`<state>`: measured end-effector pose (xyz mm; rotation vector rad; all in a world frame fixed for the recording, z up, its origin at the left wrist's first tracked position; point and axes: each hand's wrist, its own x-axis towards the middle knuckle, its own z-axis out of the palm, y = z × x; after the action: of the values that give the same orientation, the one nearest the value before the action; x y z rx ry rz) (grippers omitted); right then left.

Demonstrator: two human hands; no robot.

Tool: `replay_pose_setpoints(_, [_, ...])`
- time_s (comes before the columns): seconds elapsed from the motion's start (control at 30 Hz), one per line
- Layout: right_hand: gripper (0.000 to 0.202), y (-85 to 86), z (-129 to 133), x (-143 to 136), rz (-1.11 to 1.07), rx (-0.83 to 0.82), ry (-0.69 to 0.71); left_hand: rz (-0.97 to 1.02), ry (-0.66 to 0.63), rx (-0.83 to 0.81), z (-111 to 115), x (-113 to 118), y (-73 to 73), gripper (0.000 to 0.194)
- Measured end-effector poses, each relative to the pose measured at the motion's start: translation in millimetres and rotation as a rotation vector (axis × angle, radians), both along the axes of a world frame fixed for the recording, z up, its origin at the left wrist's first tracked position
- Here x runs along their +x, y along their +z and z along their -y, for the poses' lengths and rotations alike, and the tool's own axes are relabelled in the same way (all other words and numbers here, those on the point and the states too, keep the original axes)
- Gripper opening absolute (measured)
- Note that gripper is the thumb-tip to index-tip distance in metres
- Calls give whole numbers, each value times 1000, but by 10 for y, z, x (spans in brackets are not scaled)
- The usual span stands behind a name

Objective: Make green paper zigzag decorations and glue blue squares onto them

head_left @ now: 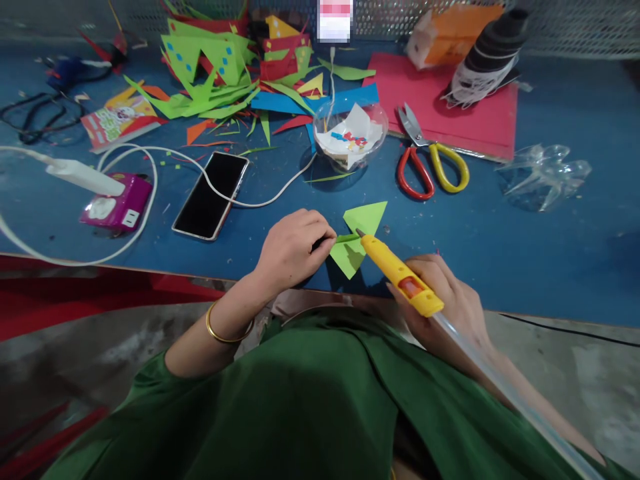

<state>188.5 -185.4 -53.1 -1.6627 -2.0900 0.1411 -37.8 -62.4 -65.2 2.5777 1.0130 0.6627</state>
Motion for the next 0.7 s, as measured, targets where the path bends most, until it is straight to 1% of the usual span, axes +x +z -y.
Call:
replay_pose_setpoints(0.1, [11,61,-16,77,-116,-14,-29,-55,7,71,-19,13,38,20])
replay_pose_setpoints(0.17, [15,119,-76,214,-191,6,-89,-108,5,150,-58,34,84,20])
replay_pose_setpoints(0.23, [23,195,-190,435,-243,38,-243,-161,-19,234,-114,64,143,22])
replay_pose_setpoints(0.3, [29,293,-341,710,-230,60,-445,-190,-51,299,-174,96,203,24])
replay_pose_setpoints(0.37, [33,405,-489,964,-194,88,-554,-170,-87,309,-228,128,250,24])
replay_pose_setpoints(0.4, [37,459,-549,1056,-197,82,-576,-139,-103,290,-253,143,268,22])
replay_pose_setpoints(0.43, [38,509,-598,1113,-229,90,-564,-101,-113,258,-277,161,283,20])
replay_pose_setpoints(0.5, [36,588,-667,1118,-314,100,-466,-29,-112,173,-334,205,316,15])
replay_pose_setpoints(0.6, [31,648,-761,925,-325,127,-237,8,-65,44,-460,298,391,12])
replay_pose_setpoints(0.7, [24,622,-920,693,-311,183,-16,-10,-2,-18,-614,379,486,13])
